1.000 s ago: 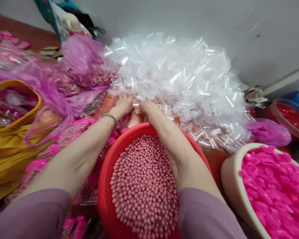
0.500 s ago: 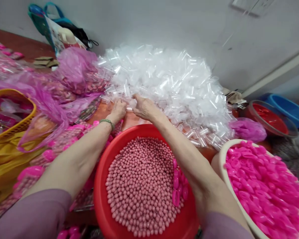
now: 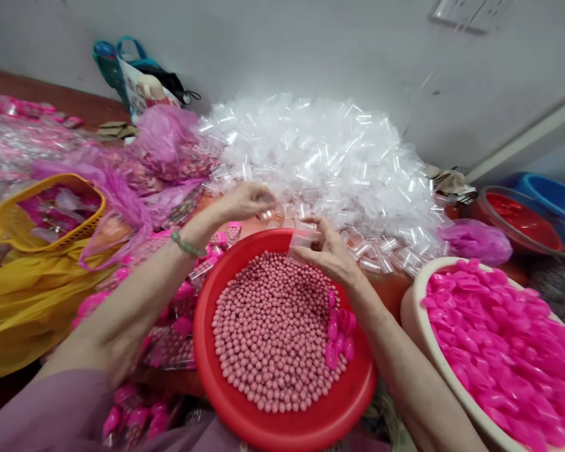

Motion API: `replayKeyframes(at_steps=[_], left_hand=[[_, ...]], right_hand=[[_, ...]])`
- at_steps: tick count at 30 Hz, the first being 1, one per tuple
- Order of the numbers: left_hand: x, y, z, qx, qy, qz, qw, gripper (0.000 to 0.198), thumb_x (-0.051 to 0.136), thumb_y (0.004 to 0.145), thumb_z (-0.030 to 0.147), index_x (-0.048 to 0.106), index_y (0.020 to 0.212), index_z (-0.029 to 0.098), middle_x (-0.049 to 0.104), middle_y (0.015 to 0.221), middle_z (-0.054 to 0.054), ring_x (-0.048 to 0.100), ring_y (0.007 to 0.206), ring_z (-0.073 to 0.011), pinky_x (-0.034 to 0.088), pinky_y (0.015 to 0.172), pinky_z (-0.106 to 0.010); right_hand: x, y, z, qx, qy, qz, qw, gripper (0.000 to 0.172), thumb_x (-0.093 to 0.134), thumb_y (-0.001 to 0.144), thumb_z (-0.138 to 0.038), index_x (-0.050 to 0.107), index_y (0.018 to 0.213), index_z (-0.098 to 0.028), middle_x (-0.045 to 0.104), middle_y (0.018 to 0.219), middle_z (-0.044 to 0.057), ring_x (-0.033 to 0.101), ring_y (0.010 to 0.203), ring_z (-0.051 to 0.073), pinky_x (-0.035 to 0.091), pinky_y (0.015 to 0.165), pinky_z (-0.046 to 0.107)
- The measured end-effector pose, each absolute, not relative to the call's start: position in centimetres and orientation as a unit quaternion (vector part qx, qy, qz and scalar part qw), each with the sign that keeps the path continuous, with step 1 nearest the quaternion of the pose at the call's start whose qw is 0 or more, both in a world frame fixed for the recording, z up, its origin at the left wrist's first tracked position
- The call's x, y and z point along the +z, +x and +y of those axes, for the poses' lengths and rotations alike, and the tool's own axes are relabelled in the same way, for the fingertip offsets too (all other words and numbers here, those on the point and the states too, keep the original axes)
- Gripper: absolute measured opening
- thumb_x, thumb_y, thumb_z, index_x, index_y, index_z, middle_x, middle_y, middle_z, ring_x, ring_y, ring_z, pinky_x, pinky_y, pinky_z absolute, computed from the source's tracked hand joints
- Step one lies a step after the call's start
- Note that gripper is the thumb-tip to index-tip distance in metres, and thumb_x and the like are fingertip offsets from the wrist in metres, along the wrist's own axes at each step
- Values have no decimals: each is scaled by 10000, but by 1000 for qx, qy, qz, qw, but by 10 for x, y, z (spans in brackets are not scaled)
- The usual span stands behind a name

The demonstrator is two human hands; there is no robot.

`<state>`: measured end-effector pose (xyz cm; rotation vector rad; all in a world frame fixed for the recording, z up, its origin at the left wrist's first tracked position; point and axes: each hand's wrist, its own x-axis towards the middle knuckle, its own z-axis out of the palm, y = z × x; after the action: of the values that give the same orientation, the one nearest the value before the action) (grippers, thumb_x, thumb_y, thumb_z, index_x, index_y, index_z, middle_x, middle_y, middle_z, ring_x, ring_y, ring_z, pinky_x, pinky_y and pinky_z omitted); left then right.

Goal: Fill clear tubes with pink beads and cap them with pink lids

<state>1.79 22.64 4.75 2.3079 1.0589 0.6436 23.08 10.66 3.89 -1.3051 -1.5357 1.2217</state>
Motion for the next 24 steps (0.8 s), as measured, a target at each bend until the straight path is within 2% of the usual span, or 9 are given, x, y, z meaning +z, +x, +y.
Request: replayKeyframes(at_steps=[3,5,7,9,12,15,18,21,24], left_hand=[[44,32,190,127,903,284,295,178,541,770,167,713,788,122,674,695,-40,578,655,-145,431,646,-251],[33,37,173,103,909,279,291,179,565,779,192,714,864,140,689,731,-41,608,687,-163,447,662,-251],[24,39,162,125,905,284,292,314,599,798,231,673,1094,161,725,938,-68,651,844,-195,477,760,-271],[20,38,151,171,902,261,299,535,647,807,298,539,1317,178,661,1220,-110,618,1078,-225,466,904,-312],[22,38,136,221,890,236,321,699,689,796,432,452,1394,159,606,1300,-138,588,1138,-237,451,948,-336],[27,39,125,246,877,265,317,592,637,836,474,527,1311,138,679,1087,-106,638,893,-196,479,789,-293],[28,40,122,262,884,272,277,361,584,889,367,608,1157,125,685,921,-70,622,780,-161,467,733,-264],[28,38,121,231,909,276,208,213,546,901,275,616,1015,110,676,918,-92,629,833,-180,479,779,-291],[29,37,114,190,931,290,114,200,508,901,226,586,1016,83,653,1037,-164,618,978,-242,481,865,-360]], right_hand=[[36,240,97,452,-525,-557,458,568,815,620,-307,478,1071,-232,642,762,-40,633,665,143,518,601,256],[31,243,91,444,-530,-532,489,602,819,608,-326,471,1092,-239,619,721,-57,614,626,137,514,580,254],[25,243,85,443,-536,-518,499,647,807,625,-359,460,1160,-248,608,712,-63,595,596,132,518,573,262],[20,242,83,444,-538,-515,499,659,797,642,-391,471,1199,-256,617,773,-47,582,604,125,537,596,276],[18,237,83,454,-532,-500,510,628,823,598,-438,496,1103,-260,615,905,-21,591,659,125,566,626,292],[19,231,85,481,-519,-479,519,647,861,530,-451,460,1000,-260,603,915,-23,621,687,146,578,623,309],[22,228,85,484,-519,-492,504,577,861,551,-446,467,925,-251,598,805,-45,620,649,147,560,600,296],[24,229,84,459,-528,-552,454,451,845,604,-442,534,845,-223,585,710,-51,594,605,129,515,561,256],[26,229,84,477,-513,-572,426,398,822,648,-457,595,848,-199,611,708,-36,602,602,131,516,568,265]])
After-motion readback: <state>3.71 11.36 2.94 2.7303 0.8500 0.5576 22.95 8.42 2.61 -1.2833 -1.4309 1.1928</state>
